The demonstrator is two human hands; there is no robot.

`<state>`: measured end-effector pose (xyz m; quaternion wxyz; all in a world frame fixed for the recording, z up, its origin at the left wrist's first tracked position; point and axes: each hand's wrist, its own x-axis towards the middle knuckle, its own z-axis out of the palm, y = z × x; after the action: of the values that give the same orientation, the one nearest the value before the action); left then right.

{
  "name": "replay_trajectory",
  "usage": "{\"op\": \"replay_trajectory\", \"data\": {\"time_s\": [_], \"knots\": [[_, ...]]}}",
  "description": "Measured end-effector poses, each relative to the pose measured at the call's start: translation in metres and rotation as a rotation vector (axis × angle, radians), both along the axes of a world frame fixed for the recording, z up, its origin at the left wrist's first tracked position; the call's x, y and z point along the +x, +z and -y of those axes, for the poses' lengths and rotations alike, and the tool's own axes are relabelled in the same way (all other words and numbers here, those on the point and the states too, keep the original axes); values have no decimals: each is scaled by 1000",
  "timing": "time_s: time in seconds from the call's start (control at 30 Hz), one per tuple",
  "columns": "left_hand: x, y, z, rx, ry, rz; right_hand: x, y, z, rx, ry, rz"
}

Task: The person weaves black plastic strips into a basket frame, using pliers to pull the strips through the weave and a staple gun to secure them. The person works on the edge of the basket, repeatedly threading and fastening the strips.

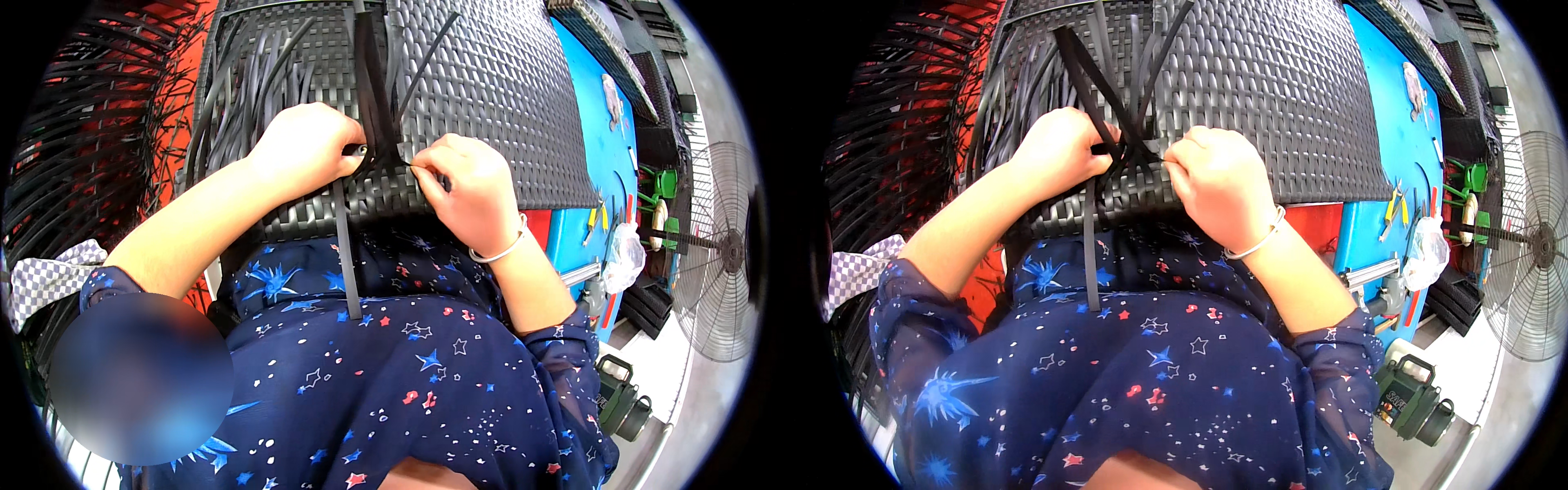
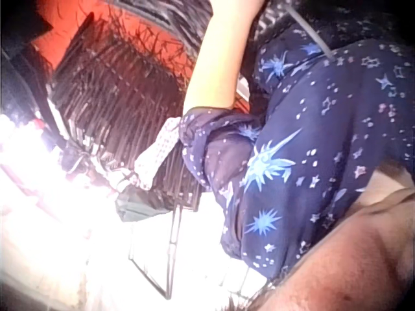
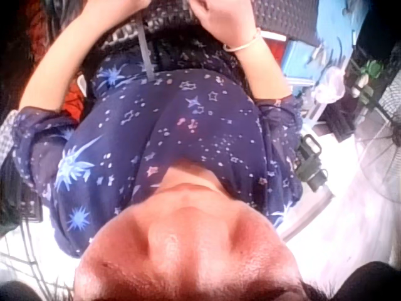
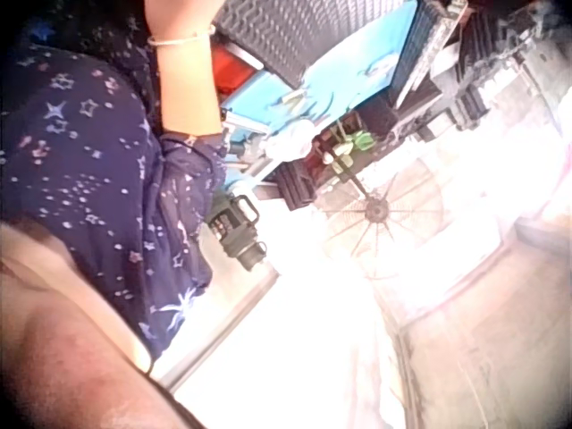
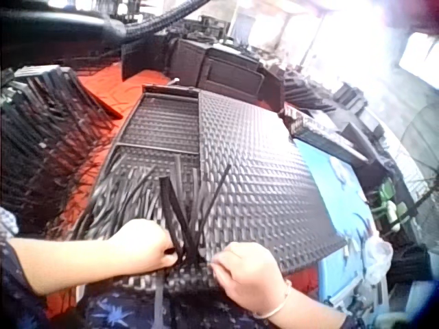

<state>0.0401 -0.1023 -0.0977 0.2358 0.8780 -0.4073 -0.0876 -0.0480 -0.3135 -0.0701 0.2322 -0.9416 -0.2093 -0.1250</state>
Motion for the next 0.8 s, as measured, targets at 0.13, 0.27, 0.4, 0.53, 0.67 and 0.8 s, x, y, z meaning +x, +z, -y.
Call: {"op": "replay_trajectory", "data": {"time_s": [0.13,0.27,0.4,0.53,0.67,0.8], "knots": [[-2,-3,2,-27,-12,25,-1,6,2,-149,23,28],[-3,2,4,2,-5,-26,2,7,7,-145,3,-10],[0,-1,2,-1,-21,-19,3,0,9,26,-37,-23],[0,-8,-2,-76,-31,43,11,5,9,33,202,126],[-1,-3,-1,-36,-20,2,26,0,7,-146,209,72],[-3,-4,0,-74,-17,-7,52,-6,12,-217,264,182]]}}
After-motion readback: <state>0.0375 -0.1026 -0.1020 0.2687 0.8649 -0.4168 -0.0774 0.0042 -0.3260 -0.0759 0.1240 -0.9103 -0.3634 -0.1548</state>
